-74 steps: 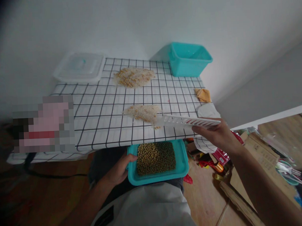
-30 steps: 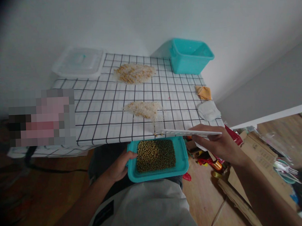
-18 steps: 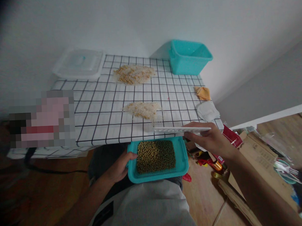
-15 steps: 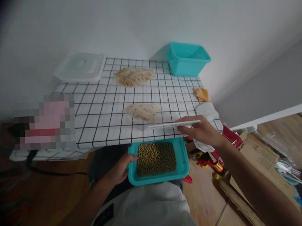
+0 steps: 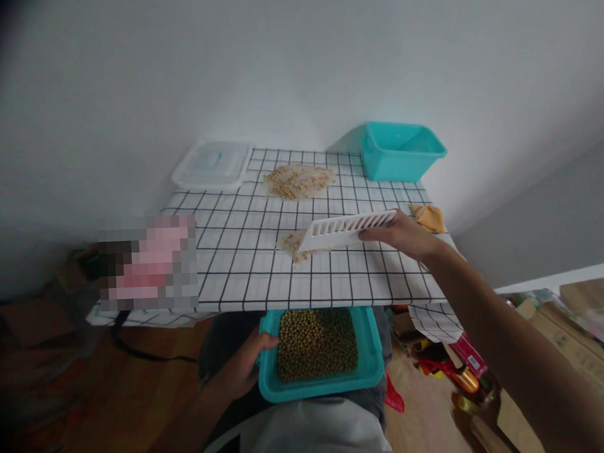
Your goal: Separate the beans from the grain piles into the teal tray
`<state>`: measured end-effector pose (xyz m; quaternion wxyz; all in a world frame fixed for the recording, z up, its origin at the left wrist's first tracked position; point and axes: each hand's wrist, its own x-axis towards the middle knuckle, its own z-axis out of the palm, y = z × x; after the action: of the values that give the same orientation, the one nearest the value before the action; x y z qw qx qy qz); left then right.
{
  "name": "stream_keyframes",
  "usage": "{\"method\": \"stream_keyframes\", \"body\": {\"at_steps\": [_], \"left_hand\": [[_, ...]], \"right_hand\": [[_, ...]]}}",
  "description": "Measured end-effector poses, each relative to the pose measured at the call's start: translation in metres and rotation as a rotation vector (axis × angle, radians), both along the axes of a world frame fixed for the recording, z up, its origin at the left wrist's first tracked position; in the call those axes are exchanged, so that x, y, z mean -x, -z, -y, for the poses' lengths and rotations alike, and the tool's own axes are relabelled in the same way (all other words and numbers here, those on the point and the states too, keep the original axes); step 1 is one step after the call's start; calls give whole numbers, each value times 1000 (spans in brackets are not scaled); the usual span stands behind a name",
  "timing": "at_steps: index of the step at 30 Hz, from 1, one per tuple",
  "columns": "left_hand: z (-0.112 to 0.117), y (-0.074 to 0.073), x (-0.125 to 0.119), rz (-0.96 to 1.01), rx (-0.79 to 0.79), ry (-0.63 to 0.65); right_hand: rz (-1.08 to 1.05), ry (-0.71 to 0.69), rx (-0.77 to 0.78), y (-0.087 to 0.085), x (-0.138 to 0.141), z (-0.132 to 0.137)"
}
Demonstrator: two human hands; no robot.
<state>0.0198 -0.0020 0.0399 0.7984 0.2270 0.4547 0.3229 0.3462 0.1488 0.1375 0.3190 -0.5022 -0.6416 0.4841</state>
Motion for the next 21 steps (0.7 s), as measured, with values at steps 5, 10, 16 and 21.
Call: {"method": "stream_keyframes", "body": {"at_steps": [5,10,16,21], "left_hand": [[-3,-3,3,9,-11,-31],[-2,-8,8,12,-7,-34],[-3,-6,9,31,104,-30],[-4,11,13,42,108,11]], "right_hand": [[-143,-55,-2,-10,25,-7],[-77,-119,-19,-14,45,20],[74,-16,-112,-5,18,55],[116,-13,-124,2,10,57]]}}
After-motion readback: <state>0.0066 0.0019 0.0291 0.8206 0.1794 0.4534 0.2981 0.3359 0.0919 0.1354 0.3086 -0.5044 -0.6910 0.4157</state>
